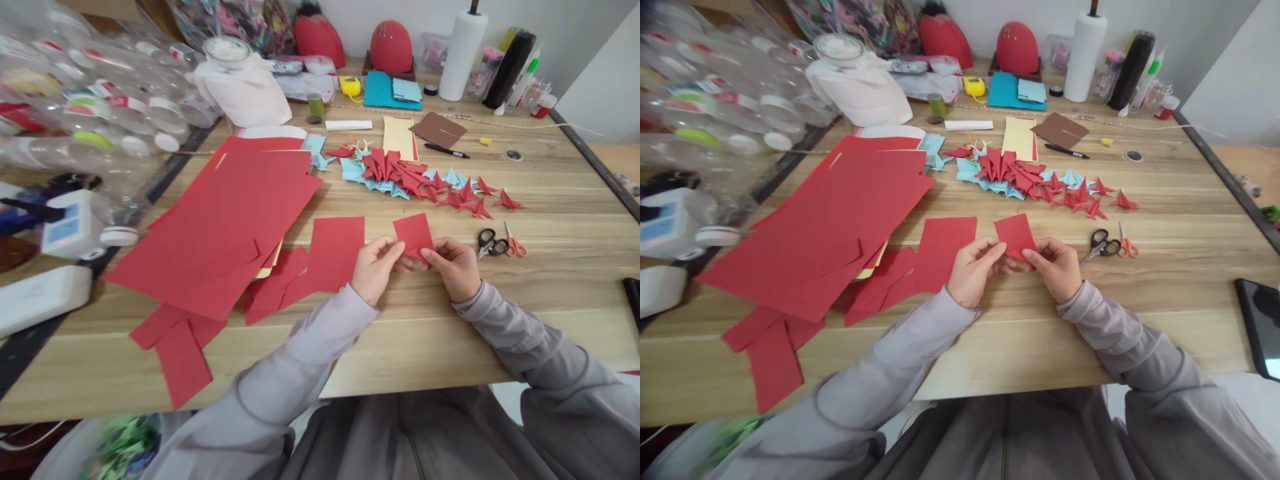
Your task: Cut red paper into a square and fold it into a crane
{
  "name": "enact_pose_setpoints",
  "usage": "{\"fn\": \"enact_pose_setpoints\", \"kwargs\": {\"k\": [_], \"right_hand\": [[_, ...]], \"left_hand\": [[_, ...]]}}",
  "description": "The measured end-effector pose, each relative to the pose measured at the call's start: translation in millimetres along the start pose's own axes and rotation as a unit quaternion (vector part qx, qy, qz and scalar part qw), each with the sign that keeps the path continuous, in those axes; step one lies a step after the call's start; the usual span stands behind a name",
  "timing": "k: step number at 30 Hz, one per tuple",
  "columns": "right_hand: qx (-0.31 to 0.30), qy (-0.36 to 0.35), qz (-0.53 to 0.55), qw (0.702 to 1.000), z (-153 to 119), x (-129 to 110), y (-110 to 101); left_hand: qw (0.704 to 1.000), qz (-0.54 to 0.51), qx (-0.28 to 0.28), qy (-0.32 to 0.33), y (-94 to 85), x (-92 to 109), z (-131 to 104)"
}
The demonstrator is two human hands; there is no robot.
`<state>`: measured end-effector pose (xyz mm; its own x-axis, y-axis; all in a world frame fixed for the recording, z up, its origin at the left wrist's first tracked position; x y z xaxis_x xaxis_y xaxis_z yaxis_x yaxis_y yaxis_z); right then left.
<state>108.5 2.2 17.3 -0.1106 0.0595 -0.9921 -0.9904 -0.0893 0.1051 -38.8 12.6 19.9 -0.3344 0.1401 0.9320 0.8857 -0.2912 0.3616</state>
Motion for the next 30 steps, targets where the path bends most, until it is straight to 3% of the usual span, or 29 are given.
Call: {"fn": "enact_pose_setpoints", "kwargs": {"k": [3, 5, 8, 13, 20, 25, 30], "right_hand": [[0.003, -0.008, -0.009, 1.0, 0.0, -0.3, -0.7], [0.001, -0.009, -0.014, 1.0, -0.1, -0.6, -0.9], [-0.002, -0.008, -0.01, 1.0, -0.3, -1.0, -0.7], [-0.011, 0.002, -0.004, 1.0, -0.6, -0.6, 0.0], [-0.014, 0.001, 0.004, 1.0, -0.2, 0.4, -0.8], [-0.015, 0.005, 0.005, 1.0, -0.1, 1.2, -0.7], [-0.018, 0.001, -0.005, 1.0, -0.4, 0.4, -0.9]], "left_hand": [[0.993, 0.043, 0.035, 0.107, 0.2, 2.7, -1.7], [0.984, 0.112, 0.019, 0.137, 1.0, 2.7, -3.5], [0.982, 0.157, -0.007, 0.104, 1.9, 0.7, -4.7], [0.996, 0.08, 0.011, 0.041, 1.9, 0.7, -2.7], [0.999, 0.017, 0.039, 0.006, 2.0, 1.0, -2.0], [0.997, -0.055, 0.027, -0.036, 1.8, 0.4, -0.8], [0.997, -0.071, 0.027, -0.033, 0.3, -2.3, 0.2]]}}
Point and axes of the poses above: each hand's wrist, its own z-axis towards the middle knuckle, its own y-axis out of the palm, x = y × z, the point moved 1 cm from there along z, towards the middle knuckle, and after that the axes turned 10 degrees about -x, right-handed, at the moved point
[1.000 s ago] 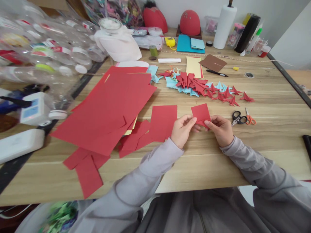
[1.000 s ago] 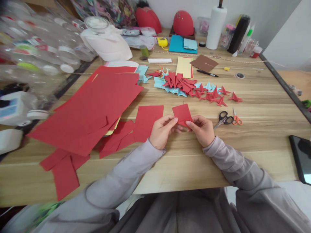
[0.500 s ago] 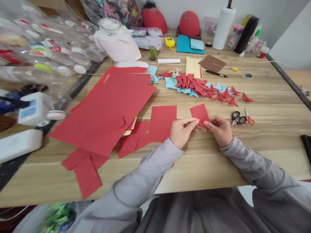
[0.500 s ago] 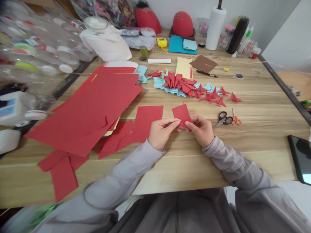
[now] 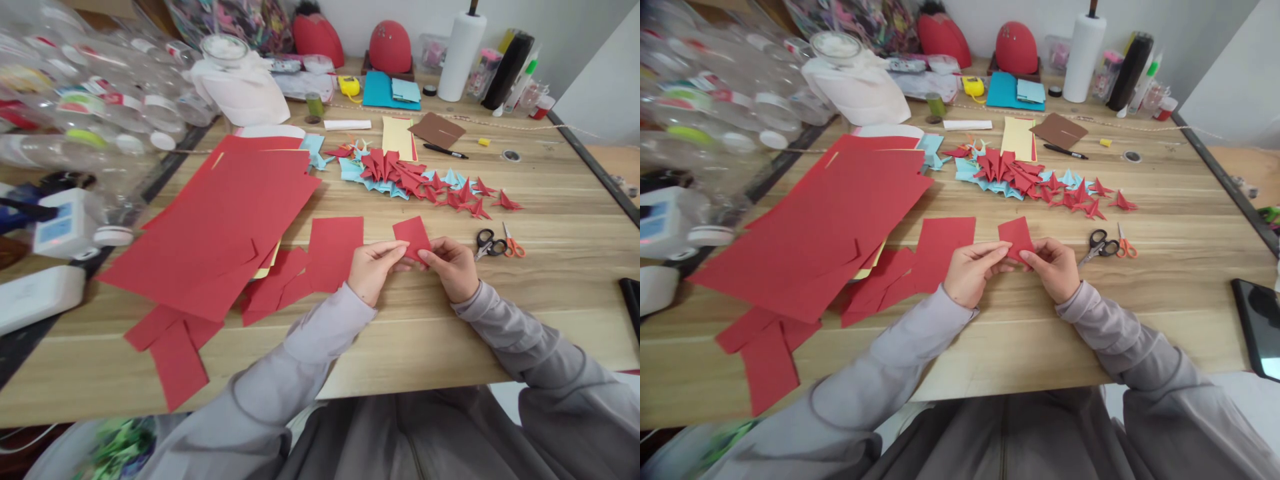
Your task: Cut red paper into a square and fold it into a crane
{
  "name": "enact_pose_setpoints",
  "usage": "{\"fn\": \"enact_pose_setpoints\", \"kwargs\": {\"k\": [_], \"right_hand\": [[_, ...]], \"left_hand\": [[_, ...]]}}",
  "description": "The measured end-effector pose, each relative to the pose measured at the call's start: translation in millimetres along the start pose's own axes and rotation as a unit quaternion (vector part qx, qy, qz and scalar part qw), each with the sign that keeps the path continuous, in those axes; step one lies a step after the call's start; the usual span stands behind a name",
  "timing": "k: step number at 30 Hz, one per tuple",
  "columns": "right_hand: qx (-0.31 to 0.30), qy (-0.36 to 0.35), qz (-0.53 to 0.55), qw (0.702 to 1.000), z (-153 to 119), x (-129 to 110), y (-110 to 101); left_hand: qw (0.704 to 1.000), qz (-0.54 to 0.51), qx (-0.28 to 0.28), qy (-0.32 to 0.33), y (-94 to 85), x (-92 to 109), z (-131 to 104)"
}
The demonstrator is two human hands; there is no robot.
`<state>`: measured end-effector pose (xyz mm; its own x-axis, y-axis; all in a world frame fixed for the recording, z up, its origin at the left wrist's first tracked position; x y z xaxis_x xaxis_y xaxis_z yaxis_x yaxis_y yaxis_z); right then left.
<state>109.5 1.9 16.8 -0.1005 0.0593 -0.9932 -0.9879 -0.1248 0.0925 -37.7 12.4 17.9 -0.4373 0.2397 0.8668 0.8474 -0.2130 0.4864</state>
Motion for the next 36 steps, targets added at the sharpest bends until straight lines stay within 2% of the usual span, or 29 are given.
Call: {"fn": "enact_pose_setpoints", "kwargs": {"k": [11, 19, 28, 36], "right_hand": [[0.003, 0.003, -0.003, 1.0, -0.3, -0.7, 0.9], [-0.002, 0.017, 0.04, 0.999, -0.2, 2.1, 0.8], [-0.015, 0.017, 0.061, 0.998, 0.4, 8.6, -2.8], [-0.002, 0.012, 0.051, 0.999, 1.2, 8.2, -3.1]], "left_hand": [[0.984, 0.156, 0.015, 0.086, 2.2, 6.2, -4.2], [0.972, 0.207, 0.014, 0.112, 1.8, 5.3, -4.5], [0.974, 0.199, 0.006, 0.106, 3.4, 7.4, -6.6], [0.99, 0.111, -0.028, 0.08, 4.2, 3.1, -5.4]]}}
Point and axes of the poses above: each hand's wrist, its own z-axis towards the middle knuckle, its own y-axis out of the palm, x = y × z, the point moved 1 cm from there along z, towards the middle knuckle, and after that the axes turned 10 degrees about -x, right-handed, at the moved point
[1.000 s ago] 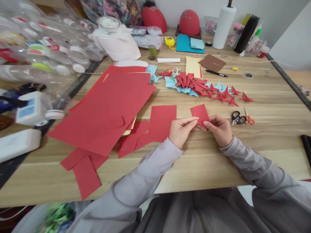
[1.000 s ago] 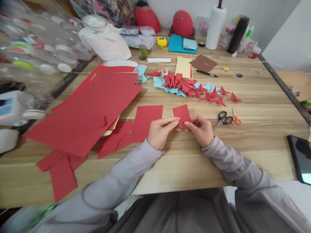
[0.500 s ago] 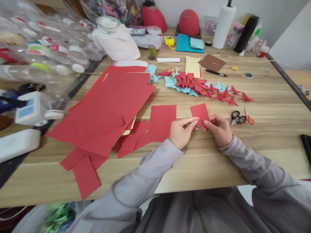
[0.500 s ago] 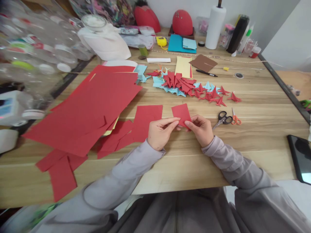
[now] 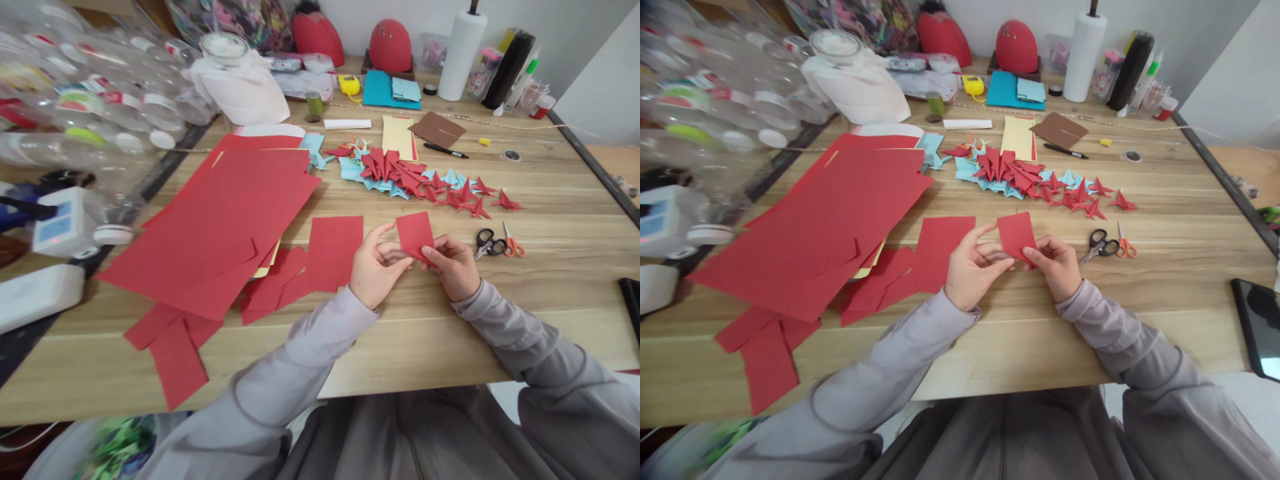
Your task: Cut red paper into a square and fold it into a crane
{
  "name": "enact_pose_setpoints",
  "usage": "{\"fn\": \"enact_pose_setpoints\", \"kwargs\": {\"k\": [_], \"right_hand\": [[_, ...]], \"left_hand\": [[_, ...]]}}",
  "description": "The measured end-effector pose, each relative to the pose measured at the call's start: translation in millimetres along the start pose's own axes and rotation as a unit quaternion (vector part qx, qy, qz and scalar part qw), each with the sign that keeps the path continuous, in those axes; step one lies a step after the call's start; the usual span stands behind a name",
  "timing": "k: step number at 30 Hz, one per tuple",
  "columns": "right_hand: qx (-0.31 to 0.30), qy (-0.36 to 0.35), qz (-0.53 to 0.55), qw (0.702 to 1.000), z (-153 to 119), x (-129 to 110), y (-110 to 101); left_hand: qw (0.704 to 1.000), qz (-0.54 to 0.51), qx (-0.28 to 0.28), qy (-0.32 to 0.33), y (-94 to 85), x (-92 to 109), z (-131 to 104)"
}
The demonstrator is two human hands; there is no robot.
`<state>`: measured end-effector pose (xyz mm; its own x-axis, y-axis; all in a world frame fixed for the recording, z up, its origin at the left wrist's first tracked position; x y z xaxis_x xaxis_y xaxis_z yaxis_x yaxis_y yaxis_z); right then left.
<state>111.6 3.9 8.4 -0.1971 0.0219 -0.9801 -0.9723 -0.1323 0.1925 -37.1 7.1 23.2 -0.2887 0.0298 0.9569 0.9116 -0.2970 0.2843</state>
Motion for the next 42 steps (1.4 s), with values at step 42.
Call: {"fn": "enact_pose_setpoints", "kwargs": {"k": [42], "right_hand": [[-0.045, 0.02, 0.008, 0.999, -0.9, -2.3, 1.8]], "left_hand": [[0.986, 0.082, -0.106, -0.097, -8.0, 2.3, 6.0]]}}
Point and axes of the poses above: each hand's wrist, its own z-axis towards the middle knuckle, its own y-axis out of the palm, x = y × z, the point moved 1 cm from there along z, towards the middle knuckle, and after that the axes turned 10 degrees about -x, right-handed, at the moved point
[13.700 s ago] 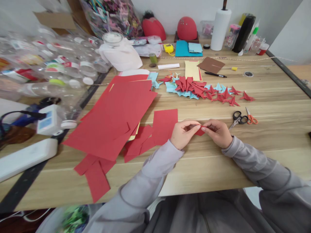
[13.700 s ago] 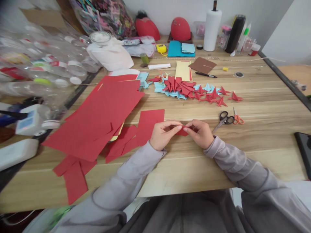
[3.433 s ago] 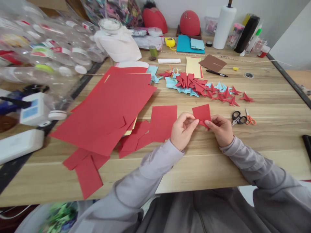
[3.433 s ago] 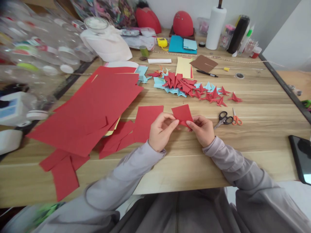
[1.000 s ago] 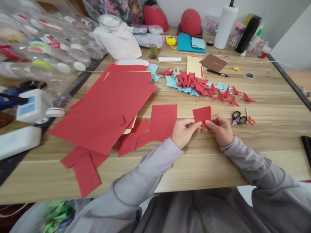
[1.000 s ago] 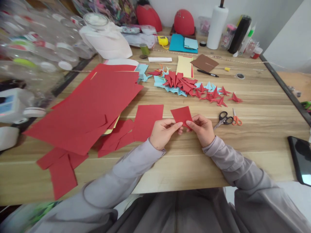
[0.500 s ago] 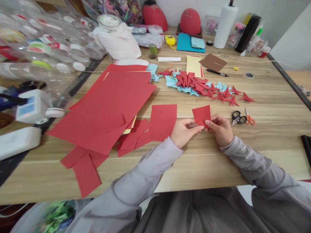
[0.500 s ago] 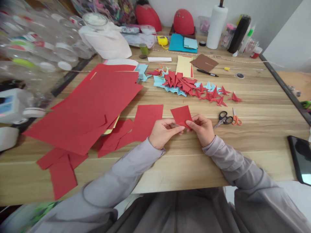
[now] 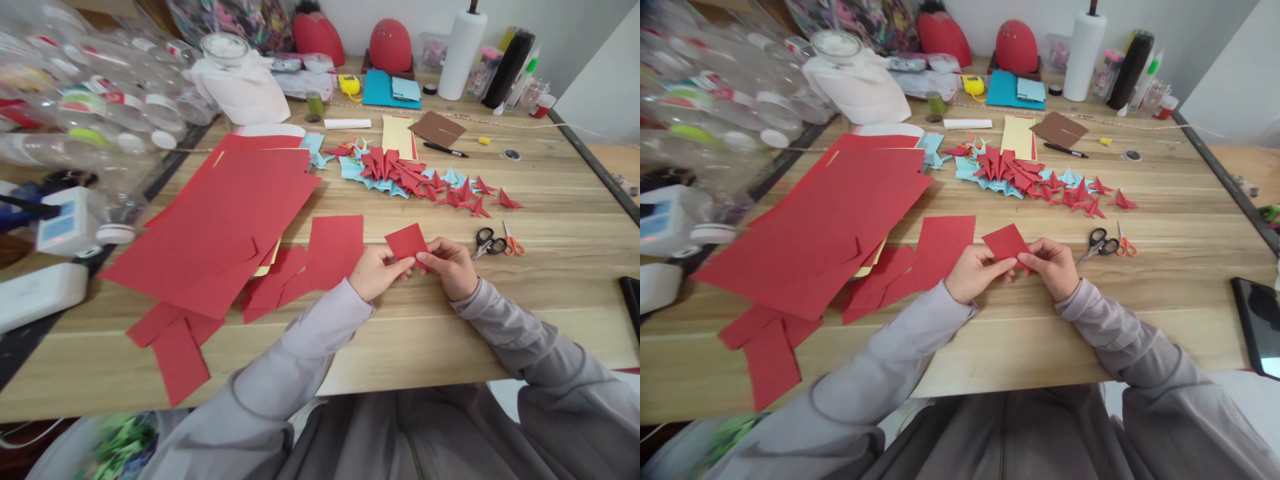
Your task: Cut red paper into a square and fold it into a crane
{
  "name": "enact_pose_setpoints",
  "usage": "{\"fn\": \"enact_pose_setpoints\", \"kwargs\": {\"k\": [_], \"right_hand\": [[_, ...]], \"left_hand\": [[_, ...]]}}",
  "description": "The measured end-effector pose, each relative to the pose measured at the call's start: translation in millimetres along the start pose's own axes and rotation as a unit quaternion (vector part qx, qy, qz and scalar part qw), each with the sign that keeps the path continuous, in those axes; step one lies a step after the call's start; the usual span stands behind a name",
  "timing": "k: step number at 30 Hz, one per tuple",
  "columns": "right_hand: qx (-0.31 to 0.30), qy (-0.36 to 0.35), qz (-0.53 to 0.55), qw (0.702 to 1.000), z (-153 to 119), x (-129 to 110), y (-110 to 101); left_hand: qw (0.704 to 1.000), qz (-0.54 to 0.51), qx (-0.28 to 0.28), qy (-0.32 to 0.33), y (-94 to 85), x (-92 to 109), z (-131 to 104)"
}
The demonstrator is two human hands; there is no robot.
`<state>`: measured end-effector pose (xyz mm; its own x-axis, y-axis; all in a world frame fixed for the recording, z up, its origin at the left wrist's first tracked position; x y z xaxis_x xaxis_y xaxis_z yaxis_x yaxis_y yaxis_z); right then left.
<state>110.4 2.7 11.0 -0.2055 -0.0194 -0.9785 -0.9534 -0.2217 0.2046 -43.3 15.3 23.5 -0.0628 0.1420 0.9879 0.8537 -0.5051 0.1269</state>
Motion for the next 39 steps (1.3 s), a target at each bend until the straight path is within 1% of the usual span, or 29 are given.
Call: {"fn": "enact_pose_setpoints", "kwargs": {"k": [5, 18, 21, 23, 25, 28, 35, 39], "right_hand": [[0.004, 0.012, -0.005, 1.0, 0, -2, 0], [-0.003, 0.008, -0.007, 1.0, 0, 1, 0], [-0.014, 0.011, -0.012, 1.0, -1, -1, 1], [-0.035, 0.027, -0.024, 0.999, -1, -4, 3], [-0.059, 0.06, -0.047, 0.995, -3, -7, 5], [-0.075, 0.099, -0.076, 0.989, -3, -10, 6], [-0.067, 0.103, -0.071, 0.99, -2, -12, 8], [-0.042, 0.103, -0.061, 0.992, -2, -12, 10]], "left_hand": [[0.999, 0.009, -0.017, -0.026, -1.2, -2, 0], [0.999, 0.045, -0.006, -0.023, -0.4, -1, -2], [0.999, 0.047, 0.006, -0.024, 0.6, 1, -3], [0.998, 0.046, 0.019, -0.025, 1.5, 2, -4], [0.998, 0.046, 0.031, -0.026, 2.2, 3, -4], [0.998, 0.049, 0.044, -0.025, 3.0, 5, -5], [0.997, 0.037, 0.06, -0.007, 5.5, 5, -5], [0.997, 0.03, 0.075, -0.008, 6.4, 5, -5]]}}
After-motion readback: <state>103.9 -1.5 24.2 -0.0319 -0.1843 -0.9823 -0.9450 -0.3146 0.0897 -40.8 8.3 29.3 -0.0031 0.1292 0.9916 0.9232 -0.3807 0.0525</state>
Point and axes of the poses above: each hand's wrist, its own z-axis towards the middle knuckle, its own y-axis out of the palm, x = y × z, the point moved 1 cm from there along z, towards the middle knuckle, and after that the axes turned 10 degrees about -x, right-handed, at the moved point
